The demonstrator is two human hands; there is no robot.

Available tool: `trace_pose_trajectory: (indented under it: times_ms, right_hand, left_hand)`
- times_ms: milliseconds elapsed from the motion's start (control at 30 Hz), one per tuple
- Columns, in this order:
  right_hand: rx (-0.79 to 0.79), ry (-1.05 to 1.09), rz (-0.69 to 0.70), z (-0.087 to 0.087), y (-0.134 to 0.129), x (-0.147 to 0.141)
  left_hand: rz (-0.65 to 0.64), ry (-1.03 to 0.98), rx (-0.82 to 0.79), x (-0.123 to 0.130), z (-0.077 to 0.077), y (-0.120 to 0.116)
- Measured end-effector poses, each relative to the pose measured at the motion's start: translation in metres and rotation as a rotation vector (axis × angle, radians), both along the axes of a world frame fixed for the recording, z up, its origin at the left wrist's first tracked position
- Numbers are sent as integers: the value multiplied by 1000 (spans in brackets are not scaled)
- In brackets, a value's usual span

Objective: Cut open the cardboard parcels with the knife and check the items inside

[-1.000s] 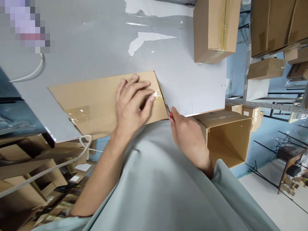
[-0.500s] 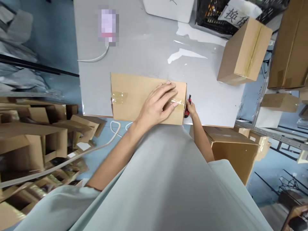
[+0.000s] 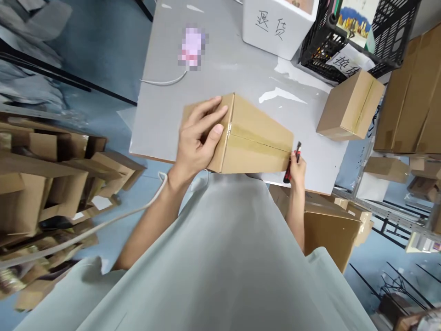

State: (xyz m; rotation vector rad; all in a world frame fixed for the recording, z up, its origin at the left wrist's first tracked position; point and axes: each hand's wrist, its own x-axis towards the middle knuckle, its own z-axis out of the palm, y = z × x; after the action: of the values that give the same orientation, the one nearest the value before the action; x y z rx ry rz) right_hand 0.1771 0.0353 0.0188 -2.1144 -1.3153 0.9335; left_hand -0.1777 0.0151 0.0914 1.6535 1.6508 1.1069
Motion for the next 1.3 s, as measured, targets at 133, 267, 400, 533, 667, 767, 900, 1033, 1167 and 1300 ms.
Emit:
trace_pose_trajectory:
  times_ms: [133, 267, 400, 533, 667, 767, 900, 1033, 1167, 1300]
  right_hand:
    - [36, -236, 13, 52, -8, 20]
    - [-63, -488, 21, 67, -14, 4]
    - [-86, -633, 82, 80, -20, -4]
    - [36, -608, 247, 107, -21, -25]
    - [13, -476, 721, 117, -13, -86]
    - [-35, -539, 1004, 113, 0, -134]
    - [-116, -631, 1131, 107, 17, -170]
    - [-172, -666, 1180, 111, 26, -176]
    - [-213, -733, 1193, 118, 30, -177]
    - [-263, -798, 1226, 123, 33, -179]
  left_hand:
    - [-11, -232, -50, 8, -49, -7]
    - [-83, -388, -147, 18, -97, -12]
    - [-147, -385, -127, 12, -110, -18]
    - [-193, -403, -120, 0, -108, -19]
    - [-219, -440, -128, -3, -114, -16]
    - [-231, -459, -122, -2, -121, -13]
    - [-243, -477, -105, 1, -128, -12]
    - [-231, -484, -98, 3, -131, -11]
    - [-242, -478, -101, 5, -132, -10]
    - [-268, -438, -138, 3, -132, -9]
